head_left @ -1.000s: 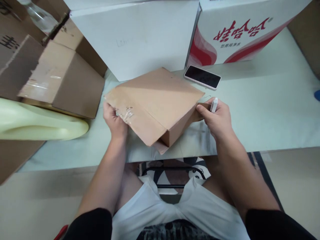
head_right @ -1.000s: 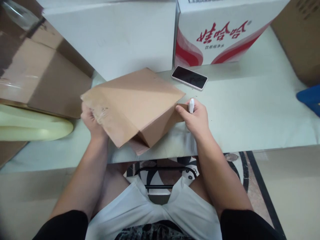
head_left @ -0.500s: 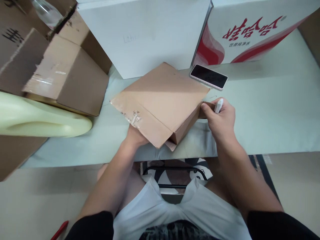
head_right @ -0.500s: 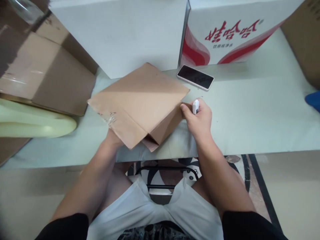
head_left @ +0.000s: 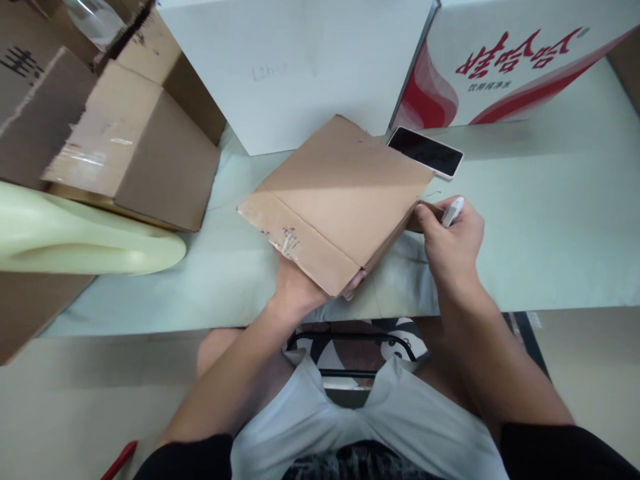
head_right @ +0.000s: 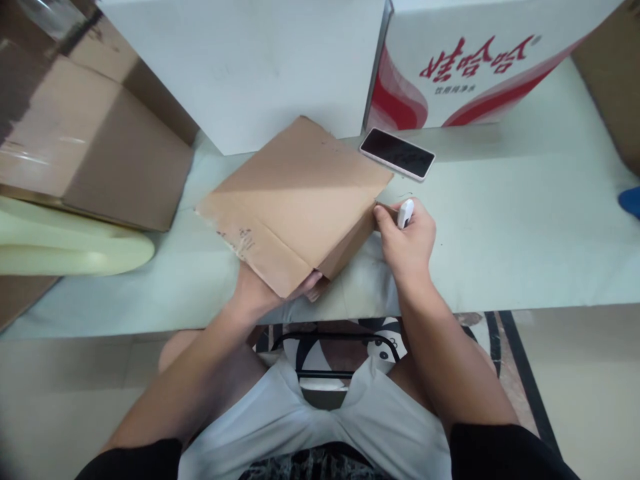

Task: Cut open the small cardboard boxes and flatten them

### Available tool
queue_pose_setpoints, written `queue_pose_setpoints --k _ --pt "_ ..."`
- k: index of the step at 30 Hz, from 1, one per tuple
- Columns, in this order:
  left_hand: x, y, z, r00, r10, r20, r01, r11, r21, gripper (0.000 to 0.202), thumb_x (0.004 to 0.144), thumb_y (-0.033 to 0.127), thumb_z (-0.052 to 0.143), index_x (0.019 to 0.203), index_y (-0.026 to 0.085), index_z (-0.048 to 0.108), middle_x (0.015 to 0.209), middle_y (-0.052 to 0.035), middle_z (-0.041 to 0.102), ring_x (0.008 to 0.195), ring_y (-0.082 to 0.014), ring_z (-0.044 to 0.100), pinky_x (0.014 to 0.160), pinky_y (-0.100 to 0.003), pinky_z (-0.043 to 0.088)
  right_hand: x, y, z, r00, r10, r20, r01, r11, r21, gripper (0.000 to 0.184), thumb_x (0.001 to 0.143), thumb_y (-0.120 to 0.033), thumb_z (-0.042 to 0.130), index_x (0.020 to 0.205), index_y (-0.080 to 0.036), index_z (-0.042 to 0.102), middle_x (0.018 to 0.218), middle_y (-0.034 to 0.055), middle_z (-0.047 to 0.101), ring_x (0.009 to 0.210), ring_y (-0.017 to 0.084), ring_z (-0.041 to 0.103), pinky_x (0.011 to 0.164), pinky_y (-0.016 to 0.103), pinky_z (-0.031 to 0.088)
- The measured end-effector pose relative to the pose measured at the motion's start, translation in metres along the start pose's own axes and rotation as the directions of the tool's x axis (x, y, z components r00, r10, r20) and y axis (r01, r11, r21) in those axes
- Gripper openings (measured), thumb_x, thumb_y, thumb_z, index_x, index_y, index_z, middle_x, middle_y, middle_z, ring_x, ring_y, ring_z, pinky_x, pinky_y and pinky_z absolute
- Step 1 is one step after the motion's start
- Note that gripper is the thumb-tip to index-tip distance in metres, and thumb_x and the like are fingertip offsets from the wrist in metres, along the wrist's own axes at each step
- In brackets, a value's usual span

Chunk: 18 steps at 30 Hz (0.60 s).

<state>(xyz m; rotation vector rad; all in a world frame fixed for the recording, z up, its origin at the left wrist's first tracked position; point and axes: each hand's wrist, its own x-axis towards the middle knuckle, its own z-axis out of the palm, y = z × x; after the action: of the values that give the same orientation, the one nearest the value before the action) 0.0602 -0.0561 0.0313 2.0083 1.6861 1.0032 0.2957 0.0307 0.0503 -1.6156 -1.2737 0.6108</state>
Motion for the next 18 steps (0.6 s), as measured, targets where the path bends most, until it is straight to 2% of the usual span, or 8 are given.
queue_pose_setpoints --k 2,5,8,12,15,18 --pt "0.001 0.005 0.005 0.998 -0.033 0.057 0.039 0.994 -0.100 0.048 0.076 0.066 0.081 0.105 0.029 0.071 0.116 -0.0087 0.078 0.126 -0.0401 0.066 0.124 -0.063 0.042 -0.002 -0.001 -0.001 0.999 -0.017 0.028 0.017 1.000 -0.001 0.028 0.074 -0.039 0.076 0.069 -0.026 0.051 0.063 -0.0017 0.055 0.061 0.017 0.048 0.056 0.033 0.041" --pt "0.005 0.001 0.006 0.986 -0.144 0.079 0.157 0.965 -0.208 0.046 0.079 0.065 0.079 0.107 0.029 0.073 0.122 -0.0095 0.077 0.128 -0.0385 0.066 0.122 -0.060 0.046 -0.005 -0.005 -0.002 0.996 -0.047 0.077 0.047 0.999 0.002 0.028 0.075 -0.040 0.076 0.069 -0.026 0.053 0.062 -0.0022 0.054 0.059 0.016 0.047 0.055 0.032 0.040" --pt "0.013 -0.008 -0.003 0.972 -0.234 0.024 0.227 0.909 -0.350 0.059 0.076 0.066 0.081 0.115 0.023 0.072 0.120 -0.0126 0.077 0.130 -0.0358 0.066 0.122 -0.055 0.048 -0.006 -0.008 -0.004 0.991 -0.057 0.124 0.056 0.998 0.015 0.026 0.076 -0.040 0.076 0.070 -0.026 0.055 0.062 -0.0022 0.055 0.060 0.016 0.047 0.056 0.032 0.040" --pt "0.028 -0.021 -0.018 0.943 -0.315 -0.109 0.247 0.878 -0.409 0.082 0.059 0.071 0.091 0.118 0.018 0.069 0.109 -0.0140 0.078 0.128 -0.0370 0.068 0.116 -0.051 0.052 -0.005 -0.010 -0.008 0.979 -0.079 0.188 0.073 0.997 0.039 0.024 0.078 -0.041 0.073 0.075 -0.025 0.056 0.067 -0.0019 0.057 0.064 0.016 0.051 0.061 0.033 0.043" --pt "0.036 -0.032 -0.024 0.933 -0.317 -0.172 0.210 0.866 -0.454 0.084 0.054 0.077 0.089 0.112 0.019 0.070 0.104 -0.0130 0.078 0.126 -0.0377 0.068 0.110 -0.049 0.056 -0.003 -0.008 -0.012 0.952 -0.106 0.286 0.062 0.986 0.157 0.028 0.079 -0.043 0.074 0.095 -0.027 0.058 0.079 -0.0009 0.063 0.070 0.018 0.058 0.065 0.034 0.047" --pt "0.036 -0.041 -0.027 0.912 -0.352 -0.211 0.174 0.797 -0.579 0.071 0.066 0.090 0.063 0.087 0.023 0.070 0.085 -0.0115 0.075 0.112 -0.0366 0.073 0.100 -0.051 0.061 -0.003 -0.005 -0.016 0.933 -0.121 0.339 0.028 0.963 0.269 0.055 0.082 -0.049 0.074 0.129 -0.033 0.049 0.090 0.0004 0.067 0.076 0.020 0.065 0.065 0.035 0.050"
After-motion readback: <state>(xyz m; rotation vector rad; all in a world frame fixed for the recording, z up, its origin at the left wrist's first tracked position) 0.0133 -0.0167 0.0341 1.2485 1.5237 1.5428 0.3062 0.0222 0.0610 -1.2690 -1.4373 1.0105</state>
